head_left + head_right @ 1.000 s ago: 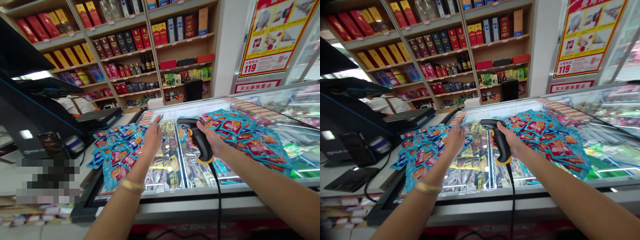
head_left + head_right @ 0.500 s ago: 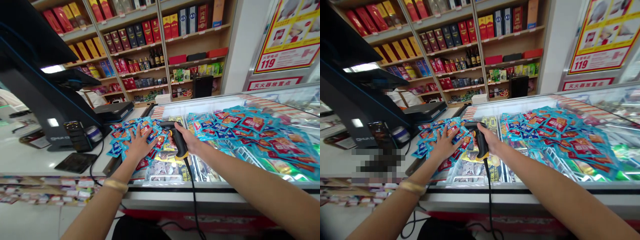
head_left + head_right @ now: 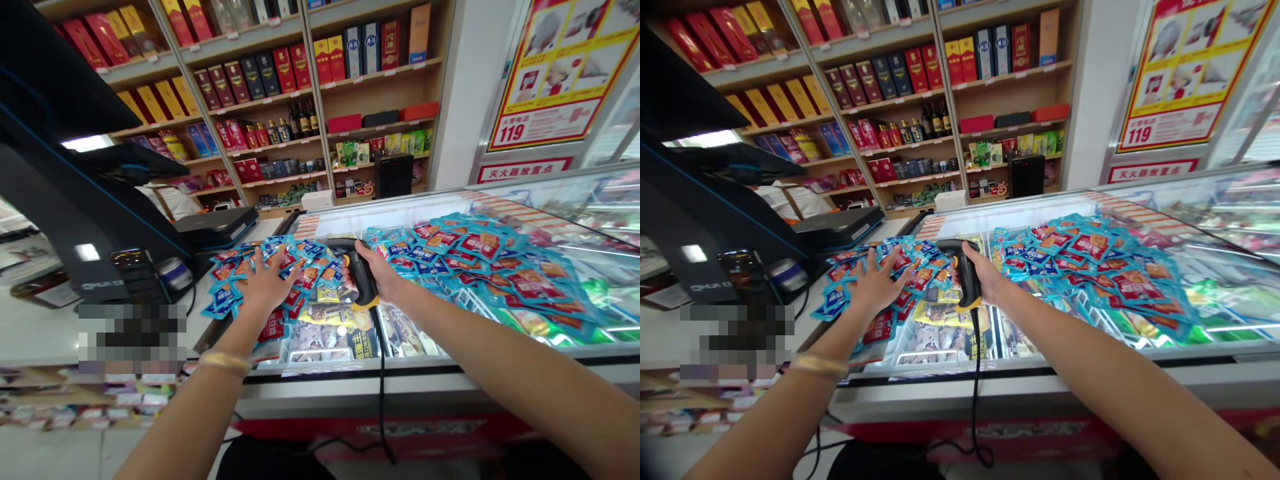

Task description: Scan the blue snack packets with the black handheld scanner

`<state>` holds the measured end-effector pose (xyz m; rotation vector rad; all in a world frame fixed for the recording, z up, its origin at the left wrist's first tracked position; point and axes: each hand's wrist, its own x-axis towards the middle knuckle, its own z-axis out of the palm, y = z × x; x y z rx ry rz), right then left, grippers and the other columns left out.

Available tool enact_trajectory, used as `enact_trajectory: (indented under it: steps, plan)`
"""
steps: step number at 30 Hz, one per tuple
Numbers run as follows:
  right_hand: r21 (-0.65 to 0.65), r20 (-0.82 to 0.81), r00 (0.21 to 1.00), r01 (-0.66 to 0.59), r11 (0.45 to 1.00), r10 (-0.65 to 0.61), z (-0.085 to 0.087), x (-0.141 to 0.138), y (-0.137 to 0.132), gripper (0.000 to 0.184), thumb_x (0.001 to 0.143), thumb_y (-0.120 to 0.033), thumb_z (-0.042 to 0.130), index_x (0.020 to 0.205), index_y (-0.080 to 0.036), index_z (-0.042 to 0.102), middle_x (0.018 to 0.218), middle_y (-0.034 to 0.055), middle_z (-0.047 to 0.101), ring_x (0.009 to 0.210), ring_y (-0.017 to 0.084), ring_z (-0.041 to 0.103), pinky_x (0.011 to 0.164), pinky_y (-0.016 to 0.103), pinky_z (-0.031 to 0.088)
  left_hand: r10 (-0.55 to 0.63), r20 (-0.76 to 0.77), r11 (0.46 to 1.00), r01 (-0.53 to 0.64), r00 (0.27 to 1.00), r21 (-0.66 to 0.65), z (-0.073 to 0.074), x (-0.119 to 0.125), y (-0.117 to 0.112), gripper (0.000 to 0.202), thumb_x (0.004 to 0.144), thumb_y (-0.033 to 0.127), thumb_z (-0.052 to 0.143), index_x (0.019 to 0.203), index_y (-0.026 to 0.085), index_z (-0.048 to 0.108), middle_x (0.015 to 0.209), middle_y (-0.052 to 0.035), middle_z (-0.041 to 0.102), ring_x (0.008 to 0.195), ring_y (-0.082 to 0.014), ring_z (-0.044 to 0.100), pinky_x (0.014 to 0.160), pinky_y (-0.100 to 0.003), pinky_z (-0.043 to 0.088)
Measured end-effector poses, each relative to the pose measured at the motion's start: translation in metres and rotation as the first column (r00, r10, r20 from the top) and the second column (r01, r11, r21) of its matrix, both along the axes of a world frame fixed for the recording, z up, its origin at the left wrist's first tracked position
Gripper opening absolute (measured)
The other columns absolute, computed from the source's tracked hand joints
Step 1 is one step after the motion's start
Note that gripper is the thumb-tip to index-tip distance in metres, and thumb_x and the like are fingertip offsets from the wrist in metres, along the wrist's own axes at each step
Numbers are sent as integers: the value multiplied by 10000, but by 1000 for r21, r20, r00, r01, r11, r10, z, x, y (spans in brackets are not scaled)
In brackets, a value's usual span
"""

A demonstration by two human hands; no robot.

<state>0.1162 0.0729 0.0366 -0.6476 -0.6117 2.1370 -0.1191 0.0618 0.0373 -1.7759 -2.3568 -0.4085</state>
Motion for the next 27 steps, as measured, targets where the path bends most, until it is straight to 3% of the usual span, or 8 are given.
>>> enact_trajectory:
  steps: [3,5,10,16,20,24,27]
  plan:
    - [41,8,1000,12,999,-12,9,19,0,478,958,-529,372,751,-137,551,554,50,553,474,120,530,470,210,481,52,-65,995,-46,997,90,7,13,-3,712,847,679,363,1469,333,323,1584,-137,172,1410,-447,201,1027,-700,254]
    - [70,15,999,28,997,-29,13,37,1,486,954,-538,369,755,-136,556,569,55,560,487,125,539,476,213,489,4,-111,986,15,994,165,9,33,-3,685,873,617,384,1466,278,343,1566,-163,219,1415,-411,221,1068,-643,248]
    - [89,44,988,145,985,-150,17,92,4,478,947,-549,371,788,-140,559,595,67,571,510,133,550,490,218,509,-277,-14,950,276,961,144,8,115,3,630,897,536,427,1451,240,367,1533,-166,300,1410,-347,275,1105,-534,277]
    - [98,17,947,318,943,-321,13,150,6,455,961,-535,334,826,-156,547,604,59,567,520,141,558,479,227,515,-555,157,828,560,817,13,-9,200,18,662,894,558,425,1443,194,360,1488,-158,390,1389,-306,333,1120,-474,288]
    - [91,-42,937,350,932,-348,7,166,9,445,962,-535,330,844,-163,544,617,50,574,538,141,573,500,230,525,-661,190,740,672,726,8,-22,227,30,657,893,547,428,1437,184,359,1505,-131,376,1406,-270,308,1139,-443,272]
    - [93,-32,949,316,944,-314,7,164,9,466,952,-561,331,860,-160,551,590,47,563,510,153,559,477,253,511,-712,207,685,729,671,-9,-30,237,35,640,903,556,389,1445,218,343,1525,-97,350,1436,-275,237,1138,-508,251]
    - [95,-8,957,288,953,-288,10,159,6,483,953,-565,314,870,-156,558,582,54,562,507,164,557,482,272,510,-735,189,669,743,652,39,-31,238,32,558,894,497,445,1372,207,449,1453,-102,458,1382,-280,347,1108,-496,307]
